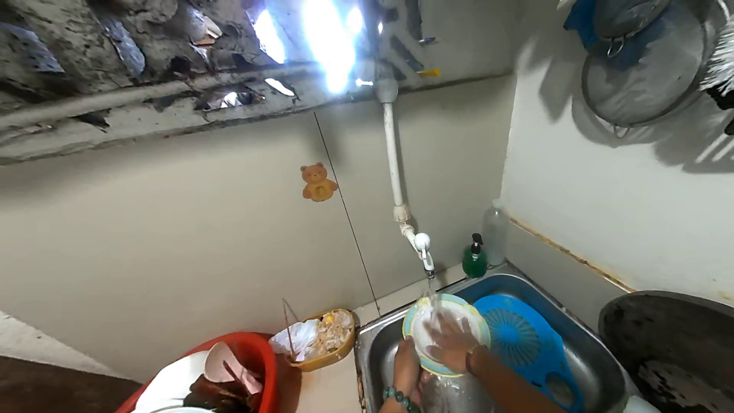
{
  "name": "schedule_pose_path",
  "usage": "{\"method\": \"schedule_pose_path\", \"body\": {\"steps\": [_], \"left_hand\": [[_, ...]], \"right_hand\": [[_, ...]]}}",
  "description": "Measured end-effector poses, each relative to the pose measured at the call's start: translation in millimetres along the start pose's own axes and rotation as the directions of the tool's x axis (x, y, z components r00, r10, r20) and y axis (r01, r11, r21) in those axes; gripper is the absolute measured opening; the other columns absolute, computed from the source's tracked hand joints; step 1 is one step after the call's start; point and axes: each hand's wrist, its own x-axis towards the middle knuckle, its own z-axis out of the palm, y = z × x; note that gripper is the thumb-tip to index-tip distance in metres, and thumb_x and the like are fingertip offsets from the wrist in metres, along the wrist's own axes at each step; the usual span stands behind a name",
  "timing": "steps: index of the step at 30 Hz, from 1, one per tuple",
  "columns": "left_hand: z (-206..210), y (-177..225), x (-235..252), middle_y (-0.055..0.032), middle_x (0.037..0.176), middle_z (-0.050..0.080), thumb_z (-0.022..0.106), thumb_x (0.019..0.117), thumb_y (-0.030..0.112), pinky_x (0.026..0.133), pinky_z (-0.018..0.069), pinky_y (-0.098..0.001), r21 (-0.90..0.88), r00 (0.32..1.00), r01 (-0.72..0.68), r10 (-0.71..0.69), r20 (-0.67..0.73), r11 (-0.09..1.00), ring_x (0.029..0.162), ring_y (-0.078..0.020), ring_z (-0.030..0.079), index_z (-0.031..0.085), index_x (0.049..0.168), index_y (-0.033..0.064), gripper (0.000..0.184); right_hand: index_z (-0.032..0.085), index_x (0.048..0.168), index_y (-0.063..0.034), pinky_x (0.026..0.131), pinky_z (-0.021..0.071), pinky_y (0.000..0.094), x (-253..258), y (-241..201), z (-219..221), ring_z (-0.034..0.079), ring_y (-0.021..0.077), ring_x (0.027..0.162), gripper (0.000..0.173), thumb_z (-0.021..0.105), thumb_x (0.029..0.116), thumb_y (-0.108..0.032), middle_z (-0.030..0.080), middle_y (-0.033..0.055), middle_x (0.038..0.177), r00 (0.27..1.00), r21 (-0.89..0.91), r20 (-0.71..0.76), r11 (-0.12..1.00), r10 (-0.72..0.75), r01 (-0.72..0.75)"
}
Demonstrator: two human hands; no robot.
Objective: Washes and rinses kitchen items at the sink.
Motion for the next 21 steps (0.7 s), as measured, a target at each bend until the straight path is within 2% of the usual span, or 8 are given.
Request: {"method": "schedule_pose_path", "body": {"steps": [3,6,9,13,15,17,19,21], "left_hand": [[4.2,0.6,-3.6,-0.0162,0.09,0.06,0.029,0.1142,0.036,0.049,0.0494,-0.0307,-0.002,1.0,-0.014,0.014,-0.008,1.0,0.056,-0.0183,0.057,0.042,0.143,0.005,0.044],[4.3,1.0,-3.7,-0.015,0.088,0.06,0.029,0.1142,0.036,0.047,0.048,-0.0296,0.01,1.0,-0.016,0.016,-0.009,1.0,0.055,-0.0172,0.056,0.043,0.142,0.0043,0.045],[3.1,-0.1,-5.7,-0.0158,0.089,0.06,0.029,0.1142,0.035,0.047,0.0486,-0.0298,-0.005,1.0,-0.008,0.008,0.001,1.0,0.055,-0.0177,0.056,0.042,0.142,0.0047,0.044],[-0.3,-0.8,-8.1,-0.0175,0.094,0.061,0.028,0.1143,0.036,0.051,0.0514,-0.0321,0.007,1.0,0.001,-0.001,0.009,1.0,0.059,-0.0198,0.059,0.04,0.146,0.0052,0.046],[-1.9,-4.7,-9.5,-0.0175,0.096,0.062,0.027,0.1144,0.035,0.053,0.053,-0.0327,0.006,0.999,-0.002,0.002,0.034,1.0,0.061,-0.0199,0.06,0.038,0.147,0.0054,0.046],[0.9,-8.6,-12.2,-0.016,0.093,0.062,0.027,0.1144,0.035,0.053,0.052,-0.0309,-0.003,0.998,-0.003,0.003,0.065,1.0,0.06,-0.018,0.06,0.037,0.149,0.0055,0.046],[7.5,-10.7,-13.6,-0.0168,0.097,0.065,0.027,0.1143,0.035,0.057,0.0548,-0.0322,-0.085,0.995,0.04,-0.032,0.09,0.996,0.066,-0.0198,0.064,0.038,0.148,0.0063,0.046],[12.6,-10.8,-10.1,-0.0169,0.098,0.064,0.026,0.114,0.037,0.063,0.0563,-0.0357,-0.188,0.994,0.066,-0.049,0.098,0.98,0.073,-0.022,0.065,0.043,0.143,0.0047,0.046]], "right_hand": [[0.011,0.166,-0.0085,0.121,-0.0068,0.0705,5.8,0.3,-0.9,-0.007,0.039,0.159,0.077,0.032,0.1082,-0.055,-0.001,0.0195,0.172,0.992,-0.014,-0.08,0.995,0.095,-0.097],[0.014,0.167,-0.0183,0.12,-0.0036,0.0731,3.6,-4.7,-1.4,-0.006,0.0398,0.159,0.074,0.034,0.1072,-0.058,0.002,0.0171,0.173,0.996,-0.01,-0.082,0.999,0.032,-0.033],[0.014,0.166,-0.0146,0.12,-0.0093,0.0719,8.7,8.5,0.6,-0.009,0.0396,0.159,0.085,0.041,0.102,-0.064,0.0,0.0182,0.173,0.969,0.036,-0.209,0.991,0.134,-0.13],[0.023,0.165,-0.0133,0.12,-0.0068,0.0724,12.8,6.1,1.2,-0.009,0.039,0.159,0.074,0.036,0.1064,-0.057,-0.002,0.0146,0.173,0.98,-0.016,-0.17,0.994,0.105,-0.11],[0.016,0.166,-0.0127,0.12,-0.0078,0.0715,15.6,9.8,-0.4,-0.01,0.0417,0.158,0.087,0.044,0.1008,-0.063,-0.002,0.0182,0.173,0.954,0.024,-0.246,0.985,0.173,-0.173],[0.013,0.166,-0.0104,0.119,-0.0064,0.074,17.8,3.7,-4.3,-0.01,0.0434,0.158,0.084,0.045,0.1031,-0.055,-0.002,0.0179,0.173,0.95,0.042,-0.252,0.983,0.183,-0.178],[0.014,0.166,-0.0094,0.119,0.0006,0.0746,13.4,-14.4,-6.3,-0.005,0.0428,0.158,0.068,0.041,0.1082,-0.035,0.002,0.0188,0.173,0.977,0.062,-0.197,0.995,0.086,-0.075],[0.009,0.167,-0.0124,0.122,0.0049,0.0702,7.4,-29.4,-4.6,0.0,0.0409,0.159,0.064,0.035,0.1102,-0.03,0.004,0.0163,0.173,0.991,0.086,-0.137,0.996,0.009,0.003]]}}
